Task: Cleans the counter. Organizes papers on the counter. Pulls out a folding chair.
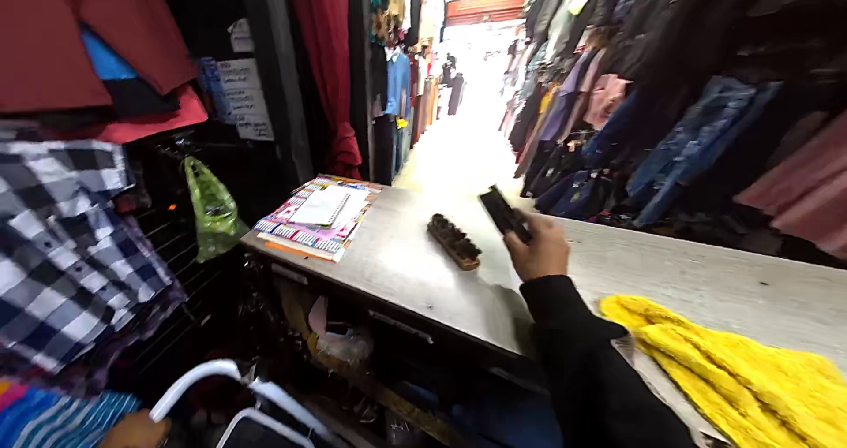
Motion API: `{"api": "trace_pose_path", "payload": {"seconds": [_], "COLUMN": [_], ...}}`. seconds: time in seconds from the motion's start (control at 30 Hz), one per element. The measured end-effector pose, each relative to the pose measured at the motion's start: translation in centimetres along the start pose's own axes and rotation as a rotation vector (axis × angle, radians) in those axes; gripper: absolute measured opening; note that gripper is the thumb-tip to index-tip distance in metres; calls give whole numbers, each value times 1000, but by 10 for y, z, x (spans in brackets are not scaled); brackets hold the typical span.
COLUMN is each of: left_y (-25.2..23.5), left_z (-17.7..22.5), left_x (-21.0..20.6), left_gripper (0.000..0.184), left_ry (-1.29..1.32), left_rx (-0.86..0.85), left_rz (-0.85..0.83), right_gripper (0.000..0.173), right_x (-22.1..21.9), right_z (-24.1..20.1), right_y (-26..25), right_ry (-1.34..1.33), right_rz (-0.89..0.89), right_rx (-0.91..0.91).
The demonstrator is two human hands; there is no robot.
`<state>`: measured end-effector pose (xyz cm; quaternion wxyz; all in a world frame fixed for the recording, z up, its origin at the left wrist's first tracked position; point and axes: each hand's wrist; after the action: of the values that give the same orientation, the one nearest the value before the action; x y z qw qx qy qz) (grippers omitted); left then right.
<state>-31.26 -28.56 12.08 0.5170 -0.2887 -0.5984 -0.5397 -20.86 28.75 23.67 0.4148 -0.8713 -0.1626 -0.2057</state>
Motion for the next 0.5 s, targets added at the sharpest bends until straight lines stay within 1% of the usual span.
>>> {"api": "trace_pose_path", "payload": {"seconds": [0.03,0.07,0.1,0.17,0.2,0.27,0.33,0.5], "left_y": [2,-2,-9,-39,-52,-60,-57,-49], "left_z": [1,-2,-9,-41,-51,-56,-52,-45], "left_x": [2,-1,-6,-23,-29,-32,-28,-23], "left_gripper": [52,52,52,53,52,51,49,47], "left_ry": [-2,-9,-3,-51,-67,-72,-70,-68], "left_rx": [-10,-10,12,65,74,82,95,120], "left_rz": [-1,11,14,58,76,73,69,74], "right_gripper": [48,54,56,60,65,71,73,73], "right_x": [-6,-15,-25,-45,-51,-60,-76,-137], "right_z": [-10,-19,-27,-38,-45,-56,-66,-117], "right_y": [-1,0,4,13,13,7,0,-10], "right_ry": [-14,-1,45,213,272,344,358,304], "right_rz": [-1,-48,-133,-315,-362,-405,-422,-484], "right_rx": [43,69,94,147,141,77,38,75]}}
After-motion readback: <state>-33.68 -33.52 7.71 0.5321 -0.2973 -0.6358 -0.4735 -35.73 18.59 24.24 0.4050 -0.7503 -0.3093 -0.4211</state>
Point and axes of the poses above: each hand's wrist, its own y-axis away from the middle knuckle, its own x-axis out of the back of the hand, z = x × y, and after that the axes turned 9 degrees about z, right-handed
